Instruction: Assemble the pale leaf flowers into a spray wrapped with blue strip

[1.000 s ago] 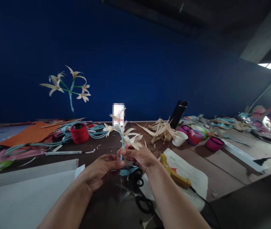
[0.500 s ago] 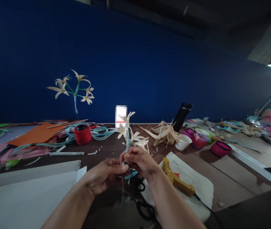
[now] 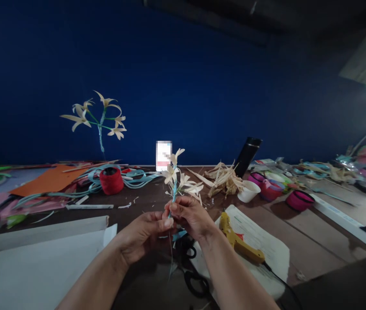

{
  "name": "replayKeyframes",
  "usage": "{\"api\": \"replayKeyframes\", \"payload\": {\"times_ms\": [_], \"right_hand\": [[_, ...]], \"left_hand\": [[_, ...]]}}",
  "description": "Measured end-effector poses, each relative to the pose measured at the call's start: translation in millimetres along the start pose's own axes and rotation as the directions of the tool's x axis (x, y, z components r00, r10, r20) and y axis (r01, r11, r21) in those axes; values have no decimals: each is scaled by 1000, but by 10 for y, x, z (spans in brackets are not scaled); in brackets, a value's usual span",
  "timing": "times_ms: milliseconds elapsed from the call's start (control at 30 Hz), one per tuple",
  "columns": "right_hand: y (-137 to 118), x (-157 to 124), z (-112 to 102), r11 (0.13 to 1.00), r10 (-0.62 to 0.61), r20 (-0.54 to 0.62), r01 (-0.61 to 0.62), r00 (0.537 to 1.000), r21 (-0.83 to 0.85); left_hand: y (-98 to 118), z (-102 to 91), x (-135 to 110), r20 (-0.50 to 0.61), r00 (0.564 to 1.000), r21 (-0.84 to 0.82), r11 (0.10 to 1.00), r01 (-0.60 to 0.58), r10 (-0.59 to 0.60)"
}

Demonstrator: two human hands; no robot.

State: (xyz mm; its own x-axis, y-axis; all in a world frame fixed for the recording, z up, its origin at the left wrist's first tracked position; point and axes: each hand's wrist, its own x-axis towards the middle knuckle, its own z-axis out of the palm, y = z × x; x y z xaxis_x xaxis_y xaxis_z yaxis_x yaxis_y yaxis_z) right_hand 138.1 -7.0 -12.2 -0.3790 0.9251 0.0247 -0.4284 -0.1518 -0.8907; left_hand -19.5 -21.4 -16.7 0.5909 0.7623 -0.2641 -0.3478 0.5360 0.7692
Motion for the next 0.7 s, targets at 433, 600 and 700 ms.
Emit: {"api": "replayKeyframes", "payload": {"times_ms": [433, 600, 700], "right_hand": [[-24, -4, -33, 997, -69, -14, 69, 997, -42], [-20, 8, -46, 985, -111, -79, 99, 991, -143], [-25, 2, -33, 940, -176, -151, 121, 973, -319]], "left_hand": [[85, -28, -44, 91, 996, 80, 997, 0, -7], [114, 22, -66, 26, 998, 142, 989, -52, 48], [119, 57, -72, -30, 998, 188, 981, -54, 60]]}}
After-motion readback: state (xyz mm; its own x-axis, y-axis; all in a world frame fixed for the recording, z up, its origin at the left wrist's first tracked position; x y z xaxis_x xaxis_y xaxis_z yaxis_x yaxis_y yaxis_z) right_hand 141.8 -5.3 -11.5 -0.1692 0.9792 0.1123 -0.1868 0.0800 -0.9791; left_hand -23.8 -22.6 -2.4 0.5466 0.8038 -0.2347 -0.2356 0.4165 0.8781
